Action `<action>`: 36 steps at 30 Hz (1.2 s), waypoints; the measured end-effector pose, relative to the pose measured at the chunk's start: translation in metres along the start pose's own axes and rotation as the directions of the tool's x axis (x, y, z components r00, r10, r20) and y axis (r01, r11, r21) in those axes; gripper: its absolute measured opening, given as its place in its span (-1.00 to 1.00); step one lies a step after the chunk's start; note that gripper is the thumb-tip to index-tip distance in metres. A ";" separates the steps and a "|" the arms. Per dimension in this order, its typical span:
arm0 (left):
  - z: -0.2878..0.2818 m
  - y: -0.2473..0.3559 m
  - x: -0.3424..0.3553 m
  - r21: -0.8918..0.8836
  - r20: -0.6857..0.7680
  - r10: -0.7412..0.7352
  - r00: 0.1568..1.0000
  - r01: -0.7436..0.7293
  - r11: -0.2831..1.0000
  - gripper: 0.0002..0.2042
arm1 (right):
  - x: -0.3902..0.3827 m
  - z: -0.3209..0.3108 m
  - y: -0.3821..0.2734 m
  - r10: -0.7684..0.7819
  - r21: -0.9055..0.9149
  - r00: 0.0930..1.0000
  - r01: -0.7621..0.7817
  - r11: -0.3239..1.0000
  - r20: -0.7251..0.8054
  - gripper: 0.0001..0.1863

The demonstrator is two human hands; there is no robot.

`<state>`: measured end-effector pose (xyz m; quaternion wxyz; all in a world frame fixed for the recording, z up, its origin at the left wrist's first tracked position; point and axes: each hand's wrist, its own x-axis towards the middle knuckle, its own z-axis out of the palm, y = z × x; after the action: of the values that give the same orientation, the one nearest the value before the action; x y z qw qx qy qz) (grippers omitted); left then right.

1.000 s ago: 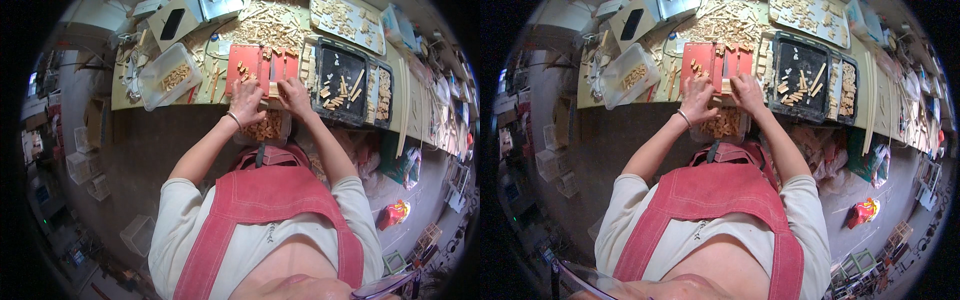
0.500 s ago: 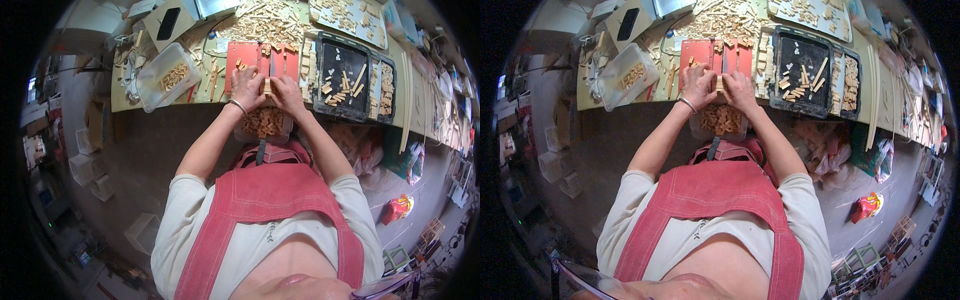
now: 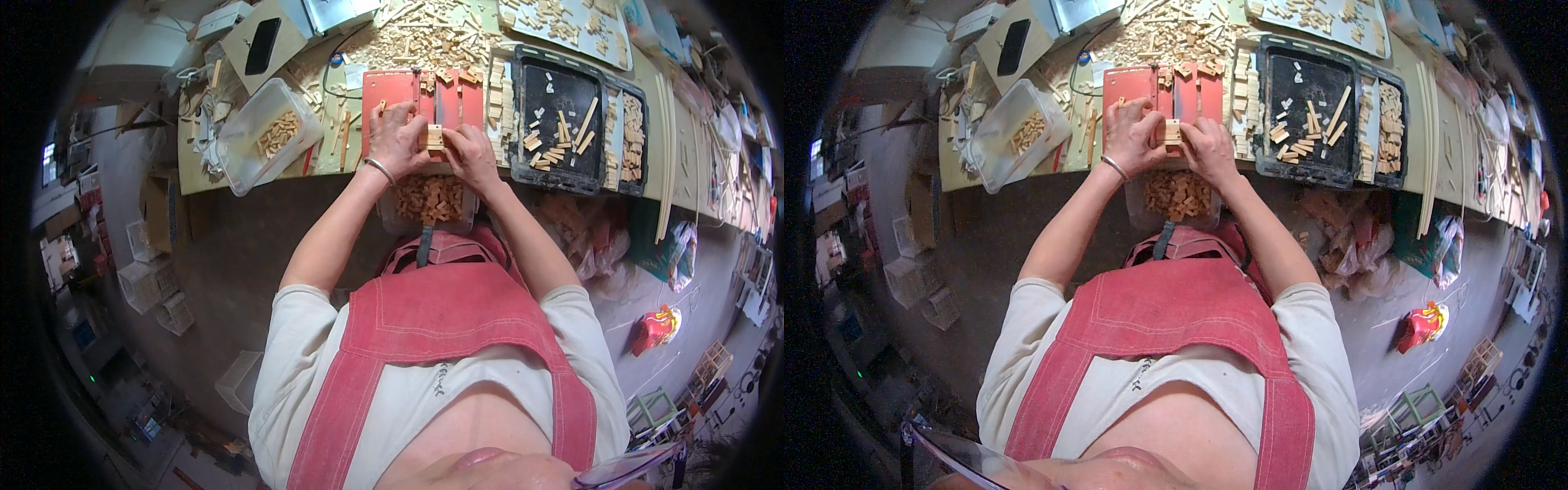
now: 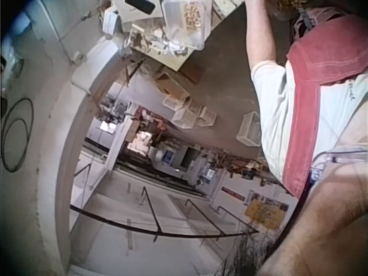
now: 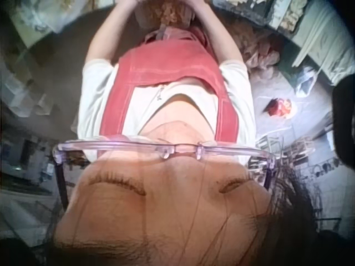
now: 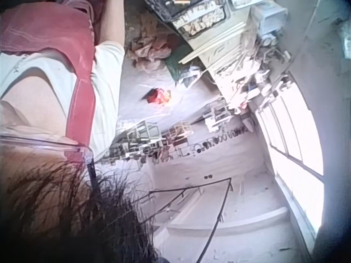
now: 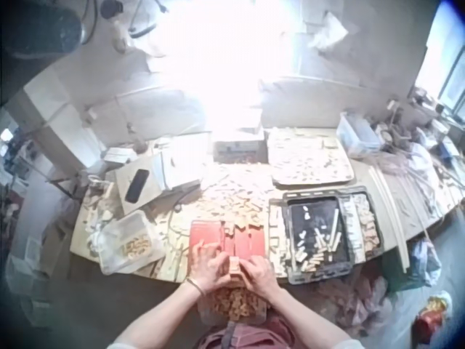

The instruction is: The person repeatedly places small wooden sticks onto a red cutting jig and pushes them through a blade to cut them into shorter pieces. The cut pieces fall into a container below while longer sticks are collected in a tray to the right.

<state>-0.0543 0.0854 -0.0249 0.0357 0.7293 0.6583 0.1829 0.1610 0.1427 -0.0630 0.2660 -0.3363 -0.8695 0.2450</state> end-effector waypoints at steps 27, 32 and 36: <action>0.010 -0.028 0.048 -0.019 0.109 -0.068 0.992 0.071 0.997 -0.43 | 0.044 0.008 0.025 -0.001 -0.035 1.000 0.001 0.999 -0.026 -0.71; 0.009 -0.031 0.057 0.014 0.083 -0.053 0.995 0.052 0.999 -0.46 | 0.048 0.015 0.034 0.021 -0.064 1.000 -0.022 0.998 -0.022 -0.66; 0.008 -0.029 0.065 0.011 0.081 -0.068 0.994 0.068 0.998 -0.41 | 0.059 0.016 0.039 0.041 -0.101 0.998 -0.045 0.994 -0.038 -0.62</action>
<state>-0.0750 0.1541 -0.0269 0.0657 0.7135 0.6814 0.1490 0.1313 0.2068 -0.0811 0.2587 -0.3723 -0.8686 0.1999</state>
